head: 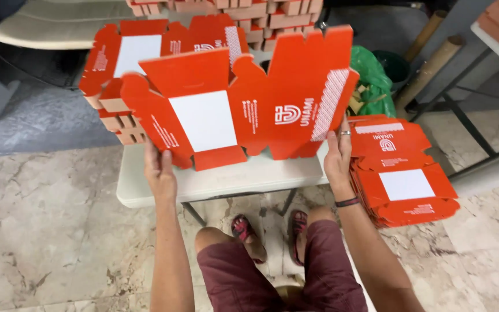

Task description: The person picks up flat cardboard boxes by hand from several stacks, folds them slightly to organize them, and then places them onto a primary stack on a table.

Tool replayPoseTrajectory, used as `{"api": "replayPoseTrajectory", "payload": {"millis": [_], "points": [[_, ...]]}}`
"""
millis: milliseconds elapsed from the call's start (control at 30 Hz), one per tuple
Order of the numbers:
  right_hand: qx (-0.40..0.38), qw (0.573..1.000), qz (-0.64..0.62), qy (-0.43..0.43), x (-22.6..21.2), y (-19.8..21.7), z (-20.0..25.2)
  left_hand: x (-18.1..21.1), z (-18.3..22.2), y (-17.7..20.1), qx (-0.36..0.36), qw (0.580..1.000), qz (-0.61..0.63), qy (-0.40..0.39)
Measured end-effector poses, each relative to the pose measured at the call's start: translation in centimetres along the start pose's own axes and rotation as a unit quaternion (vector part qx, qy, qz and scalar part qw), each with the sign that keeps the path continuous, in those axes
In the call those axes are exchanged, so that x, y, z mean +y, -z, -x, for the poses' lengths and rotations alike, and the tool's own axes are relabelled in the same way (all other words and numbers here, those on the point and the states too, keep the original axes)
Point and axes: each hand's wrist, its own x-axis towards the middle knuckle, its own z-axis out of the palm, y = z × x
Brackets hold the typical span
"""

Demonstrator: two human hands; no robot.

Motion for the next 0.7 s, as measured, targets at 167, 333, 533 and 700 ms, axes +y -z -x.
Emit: {"api": "replayPoseTrajectory", "payload": {"millis": [167,333,533,700], "points": [[-0.003,0.999,-0.030,0.037,2.3,0.0,-0.5,-2.4,1.0,0.1,0.029,0.999,-0.026,0.015],[0.004,0.997,-0.037,0.068,3.8,1.6,0.8,-3.5,2.4,0.9,0.062,0.998,0.004,0.003],[0.074,0.989,-0.112,-0.061,2.2,2.5,-0.1,3.1,-0.9,3.8,0.090,0.996,-0.008,0.009],[-0.028,0.983,-0.180,-0.032,-7.3,-5.0,-8.3,10.1,-14.1,7.5,-0.003,0.995,0.035,-0.096]]}}
